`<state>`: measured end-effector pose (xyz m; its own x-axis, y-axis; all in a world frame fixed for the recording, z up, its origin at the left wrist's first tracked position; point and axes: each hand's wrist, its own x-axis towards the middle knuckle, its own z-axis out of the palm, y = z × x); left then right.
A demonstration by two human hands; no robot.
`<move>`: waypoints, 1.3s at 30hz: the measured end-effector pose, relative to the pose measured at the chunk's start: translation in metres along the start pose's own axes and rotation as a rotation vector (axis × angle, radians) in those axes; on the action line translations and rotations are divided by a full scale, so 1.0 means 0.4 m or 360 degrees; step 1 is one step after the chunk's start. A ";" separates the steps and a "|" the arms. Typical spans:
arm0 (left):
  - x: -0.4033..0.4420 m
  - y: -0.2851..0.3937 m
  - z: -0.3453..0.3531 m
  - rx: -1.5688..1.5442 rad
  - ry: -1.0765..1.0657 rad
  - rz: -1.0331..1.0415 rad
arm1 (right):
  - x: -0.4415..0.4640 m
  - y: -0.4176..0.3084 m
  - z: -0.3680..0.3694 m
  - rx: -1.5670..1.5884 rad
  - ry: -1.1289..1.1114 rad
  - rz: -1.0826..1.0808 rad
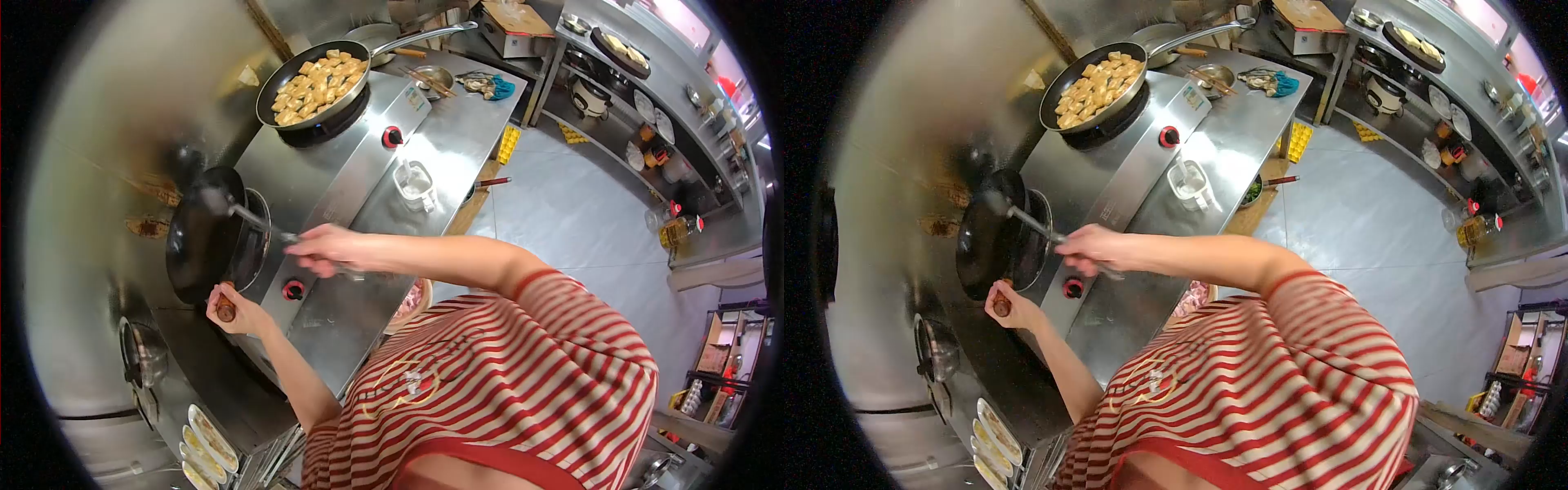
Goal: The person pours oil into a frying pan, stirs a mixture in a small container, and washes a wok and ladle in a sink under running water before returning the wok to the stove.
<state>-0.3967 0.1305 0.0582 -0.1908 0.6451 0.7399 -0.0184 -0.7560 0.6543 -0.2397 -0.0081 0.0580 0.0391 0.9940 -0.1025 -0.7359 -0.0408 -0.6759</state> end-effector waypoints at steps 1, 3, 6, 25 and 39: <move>-0.008 0.000 -0.006 -0.0002 -0.0075 -0.0034 | 0.070 0.005 0.004 0.0081 -0.0013 0.0204; -0.025 -0.007 -0.019 0.0088 -0.0132 -0.0036 | 0.168 0.017 0.016 0.0289 -0.0141 0.0239; -0.046 0.005 -0.021 0.0225 -0.0336 -0.0113 | 0.281 0.020 0.006 0.0274 -0.0099 0.0372; -0.676 0.306 -0.415 0.1473 0.0354 -0.1654 | 0.409 0.076 -0.089 0.0773 -0.0176 0.0707; -1.353 0.631 -0.856 0.1656 0.1205 -0.2745 | 0.601 0.225 0.142 0.0881 0.0070 0.0999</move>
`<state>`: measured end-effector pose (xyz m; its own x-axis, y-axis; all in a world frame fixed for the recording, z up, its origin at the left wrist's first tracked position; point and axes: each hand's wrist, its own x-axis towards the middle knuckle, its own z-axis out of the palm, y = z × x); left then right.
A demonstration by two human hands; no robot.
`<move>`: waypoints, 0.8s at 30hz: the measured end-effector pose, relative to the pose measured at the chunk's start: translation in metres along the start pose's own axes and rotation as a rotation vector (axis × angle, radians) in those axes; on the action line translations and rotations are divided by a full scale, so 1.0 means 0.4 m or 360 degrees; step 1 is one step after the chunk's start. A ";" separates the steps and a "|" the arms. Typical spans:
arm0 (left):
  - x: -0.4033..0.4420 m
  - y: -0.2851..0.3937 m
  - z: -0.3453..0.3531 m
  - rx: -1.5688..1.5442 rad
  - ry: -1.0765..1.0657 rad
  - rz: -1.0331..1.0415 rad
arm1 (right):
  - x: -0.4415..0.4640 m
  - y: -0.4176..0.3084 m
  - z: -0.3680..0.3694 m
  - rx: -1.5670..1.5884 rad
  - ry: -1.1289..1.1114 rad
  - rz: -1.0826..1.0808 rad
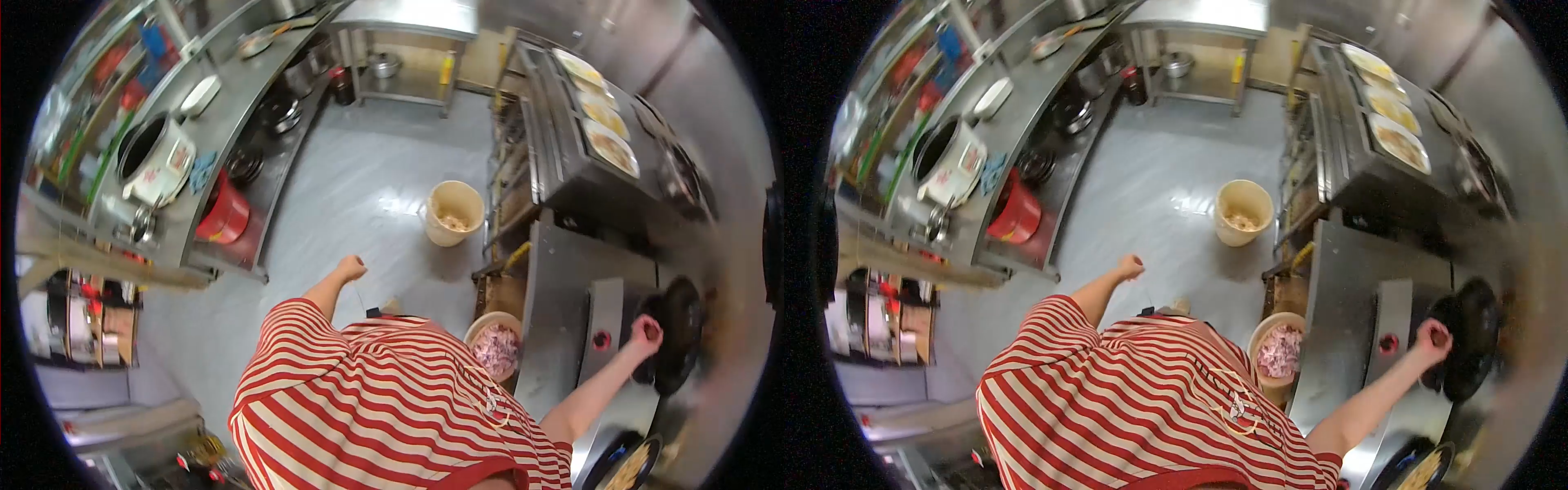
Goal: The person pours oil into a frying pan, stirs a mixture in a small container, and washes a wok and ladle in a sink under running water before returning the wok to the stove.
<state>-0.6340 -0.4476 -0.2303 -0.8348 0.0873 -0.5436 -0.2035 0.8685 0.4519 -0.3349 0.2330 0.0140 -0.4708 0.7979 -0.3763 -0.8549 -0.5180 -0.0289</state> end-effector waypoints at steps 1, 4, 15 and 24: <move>-0.001 -0.047 -0.045 -0.0064 -0.0018 -0.0145 | 0.036 -0.012 0.019 -0.0006 -0.0041 -0.0140; 0.049 -0.207 -0.158 -0.0313 0.0133 -0.0473 | 0.045 0.010 0.076 0.0067 0.0005 -0.0116; 0.094 -0.392 -0.475 -0.0601 0.0992 -0.0833 | 0.100 0.412 -0.092 -0.0482 -0.0188 -0.0411; 0.140 -0.550 -0.817 -0.0683 0.1459 -0.1130 | 0.154 0.837 -0.104 -0.0826 -0.0564 0.0331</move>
<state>-0.8030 -0.7933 -0.1291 -0.4857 -0.8620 -0.1448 -0.7645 0.3386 0.5485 -0.6411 0.0959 -0.0575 -0.7337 0.6725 -0.0973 -0.5642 -0.6827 -0.4643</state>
